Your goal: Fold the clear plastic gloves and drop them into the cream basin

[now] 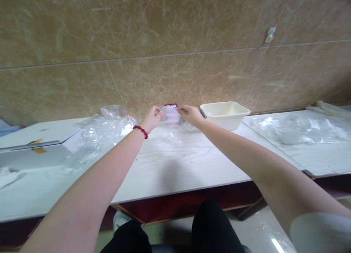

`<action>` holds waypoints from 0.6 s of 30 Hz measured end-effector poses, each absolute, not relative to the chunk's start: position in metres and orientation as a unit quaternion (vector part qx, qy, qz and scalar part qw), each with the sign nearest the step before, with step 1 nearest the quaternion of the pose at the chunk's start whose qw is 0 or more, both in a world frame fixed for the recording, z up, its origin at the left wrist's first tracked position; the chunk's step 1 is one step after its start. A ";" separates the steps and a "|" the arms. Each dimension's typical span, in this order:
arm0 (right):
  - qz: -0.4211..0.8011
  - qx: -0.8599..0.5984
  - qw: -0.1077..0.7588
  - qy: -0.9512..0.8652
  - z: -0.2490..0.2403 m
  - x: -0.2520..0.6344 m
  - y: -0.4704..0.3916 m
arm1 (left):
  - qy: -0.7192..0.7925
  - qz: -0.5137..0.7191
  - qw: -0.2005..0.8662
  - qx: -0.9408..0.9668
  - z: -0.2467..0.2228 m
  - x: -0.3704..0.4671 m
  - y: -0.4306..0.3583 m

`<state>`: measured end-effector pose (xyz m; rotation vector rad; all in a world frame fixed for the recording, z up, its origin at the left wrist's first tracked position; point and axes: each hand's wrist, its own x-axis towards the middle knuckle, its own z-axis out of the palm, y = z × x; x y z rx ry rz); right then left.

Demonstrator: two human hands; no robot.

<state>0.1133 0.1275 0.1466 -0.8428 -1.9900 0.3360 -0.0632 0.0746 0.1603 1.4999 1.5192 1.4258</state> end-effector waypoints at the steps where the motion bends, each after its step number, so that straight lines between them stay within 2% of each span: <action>1: 0.137 -0.327 0.457 -0.816 0.144 0.117 0.123 | 0.554 0.529 0.261 0.587 0.157 -0.065 0.072; 6: 0.149 -0.270 0.412 -0.857 0.119 0.136 0.097 | 0.495 0.516 0.197 0.671 0.129 -0.068 0.045; 13: 0.168 -0.218 0.293 -0.916 0.047 0.154 0.064 | 0.478 0.446 0.271 0.707 0.064 -0.063 0.007; 15: 0.160 -0.203 0.269 -0.928 0.030 0.158 0.052 | 0.473 0.407 0.287 0.727 0.048 -0.063 -0.002; 18: 0.125 -0.192 0.235 -0.944 0.015 0.163 0.036 | 0.487 0.276 0.206 0.802 0.033 -0.063 -0.018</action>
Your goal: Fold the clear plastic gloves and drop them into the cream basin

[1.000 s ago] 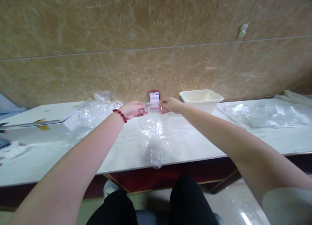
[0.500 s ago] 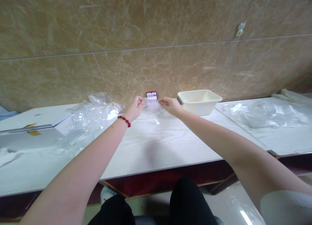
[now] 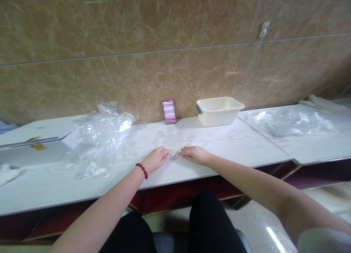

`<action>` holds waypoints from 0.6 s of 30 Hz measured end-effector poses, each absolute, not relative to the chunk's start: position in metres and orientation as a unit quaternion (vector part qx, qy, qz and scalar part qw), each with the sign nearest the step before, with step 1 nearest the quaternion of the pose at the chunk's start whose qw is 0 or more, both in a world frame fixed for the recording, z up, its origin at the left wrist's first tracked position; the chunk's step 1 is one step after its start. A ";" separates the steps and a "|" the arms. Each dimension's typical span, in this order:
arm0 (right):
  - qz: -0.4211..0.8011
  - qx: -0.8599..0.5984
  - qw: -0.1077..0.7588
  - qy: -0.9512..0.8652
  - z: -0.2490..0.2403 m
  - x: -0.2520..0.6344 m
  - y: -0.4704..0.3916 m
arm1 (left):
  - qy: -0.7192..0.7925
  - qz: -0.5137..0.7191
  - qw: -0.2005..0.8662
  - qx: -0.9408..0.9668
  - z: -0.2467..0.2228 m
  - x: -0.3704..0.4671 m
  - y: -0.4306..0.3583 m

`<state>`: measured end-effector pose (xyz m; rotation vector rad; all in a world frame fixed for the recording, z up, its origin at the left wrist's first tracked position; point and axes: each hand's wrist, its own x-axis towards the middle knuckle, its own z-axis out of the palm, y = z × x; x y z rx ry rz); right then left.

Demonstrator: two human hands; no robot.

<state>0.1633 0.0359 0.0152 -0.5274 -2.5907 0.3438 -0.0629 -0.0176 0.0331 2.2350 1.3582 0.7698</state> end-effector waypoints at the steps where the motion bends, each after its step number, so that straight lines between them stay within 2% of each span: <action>1: 0.108 -0.196 0.223 -0.949 0.013 0.165 0.031 | 0.495 0.221 0.161 0.825 0.031 -0.062 -0.023; 3: 0.075 -0.210 0.197 -0.955 0.012 0.168 0.023 | 0.506 0.126 0.075 0.850 0.031 -0.059 -0.033; 6: 0.042 -0.231 0.166 -0.958 0.017 0.172 0.013 | 0.518 0.063 0.010 0.853 0.038 -0.052 -0.048; 12: 0.048 -0.236 0.145 -0.960 0.031 0.180 0.003 | 0.567 0.062 -0.018 0.821 0.051 -0.035 -0.065; 18: 0.105 -0.224 0.194 -0.949 0.030 0.162 0.021 | 0.584 0.097 -0.041 0.805 0.034 -0.005 -0.052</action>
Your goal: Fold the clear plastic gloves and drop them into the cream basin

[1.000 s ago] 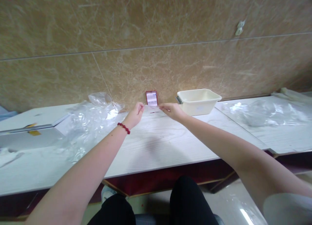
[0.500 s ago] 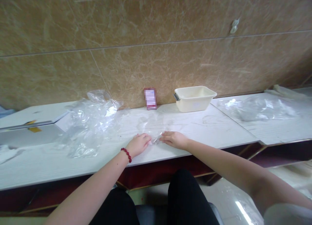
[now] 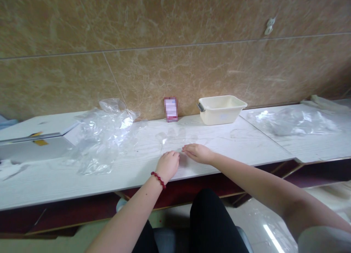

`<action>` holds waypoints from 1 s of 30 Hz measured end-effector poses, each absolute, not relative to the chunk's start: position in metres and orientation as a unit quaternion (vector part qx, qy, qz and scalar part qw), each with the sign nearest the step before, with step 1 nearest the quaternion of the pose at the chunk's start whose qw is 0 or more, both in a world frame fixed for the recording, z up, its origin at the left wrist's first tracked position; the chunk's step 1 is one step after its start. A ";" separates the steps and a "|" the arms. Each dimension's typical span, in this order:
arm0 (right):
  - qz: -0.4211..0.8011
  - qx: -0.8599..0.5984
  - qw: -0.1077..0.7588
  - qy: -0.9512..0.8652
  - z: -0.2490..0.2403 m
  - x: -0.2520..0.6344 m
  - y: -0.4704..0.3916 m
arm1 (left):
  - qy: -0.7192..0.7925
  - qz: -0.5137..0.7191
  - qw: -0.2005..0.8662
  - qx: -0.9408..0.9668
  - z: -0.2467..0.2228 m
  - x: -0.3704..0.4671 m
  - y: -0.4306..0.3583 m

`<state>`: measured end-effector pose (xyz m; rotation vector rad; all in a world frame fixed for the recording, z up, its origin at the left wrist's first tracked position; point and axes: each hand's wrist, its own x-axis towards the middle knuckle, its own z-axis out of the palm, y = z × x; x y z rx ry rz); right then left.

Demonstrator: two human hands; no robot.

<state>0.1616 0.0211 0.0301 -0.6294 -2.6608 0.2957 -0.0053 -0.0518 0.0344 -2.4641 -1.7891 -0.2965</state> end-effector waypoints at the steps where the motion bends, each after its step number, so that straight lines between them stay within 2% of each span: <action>1: 0.112 -0.224 0.195 -0.948 0.029 0.157 0.024 | -0.581 -0.099 0.037 -0.807 0.029 -0.001 -0.049; 7: 0.145 -0.253 0.151 -0.945 0.019 0.134 0.038 | -0.562 -0.144 0.071 -0.811 0.003 0.010 -0.043; 12: 0.097 -0.281 0.075 -0.952 0.007 0.127 0.063 | -0.580 -0.128 0.065 -0.802 -0.001 0.007 -0.047; 19: 0.043 -0.394 0.033 -0.918 0.004 0.119 0.105 | -0.589 -0.126 0.052 -0.796 0.001 0.007 -0.049; 23: -0.011 -0.464 0.073 -0.883 0.012 0.110 0.107 | -0.591 -0.135 0.051 -0.794 0.000 0.007 -0.050; 26: -0.032 -0.422 0.122 -0.898 0.019 0.104 0.092 | -0.589 -0.143 0.051 -0.793 0.001 0.006 -0.051; 30: 0.017 -0.302 0.082 -0.949 0.020 0.092 0.070 | -0.578 -0.151 0.048 -0.801 0.003 0.005 -0.050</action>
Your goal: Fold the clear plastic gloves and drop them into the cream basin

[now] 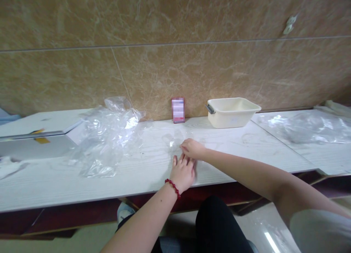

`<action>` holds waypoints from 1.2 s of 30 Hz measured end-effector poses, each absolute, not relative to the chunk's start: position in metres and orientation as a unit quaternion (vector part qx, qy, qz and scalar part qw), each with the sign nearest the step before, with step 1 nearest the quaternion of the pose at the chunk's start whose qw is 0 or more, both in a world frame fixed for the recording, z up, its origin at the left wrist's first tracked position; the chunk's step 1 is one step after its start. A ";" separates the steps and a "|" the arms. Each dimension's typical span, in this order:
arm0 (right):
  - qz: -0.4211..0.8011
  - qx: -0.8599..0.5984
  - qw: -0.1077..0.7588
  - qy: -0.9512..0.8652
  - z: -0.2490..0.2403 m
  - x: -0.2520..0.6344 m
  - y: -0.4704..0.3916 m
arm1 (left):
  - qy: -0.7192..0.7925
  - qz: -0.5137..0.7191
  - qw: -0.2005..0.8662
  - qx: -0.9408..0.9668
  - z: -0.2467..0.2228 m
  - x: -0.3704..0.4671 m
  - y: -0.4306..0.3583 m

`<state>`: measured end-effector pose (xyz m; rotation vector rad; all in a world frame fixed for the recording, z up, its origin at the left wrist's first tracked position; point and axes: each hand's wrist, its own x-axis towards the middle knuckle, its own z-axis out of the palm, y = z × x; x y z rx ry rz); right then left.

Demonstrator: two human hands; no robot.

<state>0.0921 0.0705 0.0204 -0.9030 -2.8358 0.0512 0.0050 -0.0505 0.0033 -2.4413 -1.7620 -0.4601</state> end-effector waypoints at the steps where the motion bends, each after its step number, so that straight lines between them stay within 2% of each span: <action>1: 0.027 -0.290 0.077 -0.954 0.020 0.088 0.067 | -0.577 -0.153 0.045 -0.801 0.004 0.005 -0.050; 5: 0.040 -0.286 0.049 -0.956 0.018 0.060 0.062 | -0.574 -0.164 0.039 -0.801 0.007 0.005 -0.051; 11: 0.068 -0.380 0.014 -0.922 0.010 0.008 0.065 | -0.585 -0.149 0.042 -0.796 0.006 0.006 -0.051; 26: 0.110 -0.402 0.055 -0.907 -0.002 -0.038 0.111 | -0.568 -0.144 0.038 -0.809 -0.001 0.002 -0.048; 28: 0.147 -0.391 0.080 -0.905 0.006 -0.035 0.118 | -0.572 -0.143 0.036 -0.807 -0.001 0.003 -0.048; 31: 0.194 -0.400 0.164 -0.881 0.025 -0.016 0.131 | -0.586 -0.146 0.034 -0.796 0.001 0.004 -0.049; 34: 0.174 -0.431 0.233 -0.854 0.041 0.019 0.143 | -0.588 -0.153 0.032 -0.793 0.002 0.003 -0.050; 36: 0.133 -0.472 0.220 -0.843 0.043 0.045 0.145 | -0.585 -0.153 0.027 -0.796 0.003 0.003 -0.050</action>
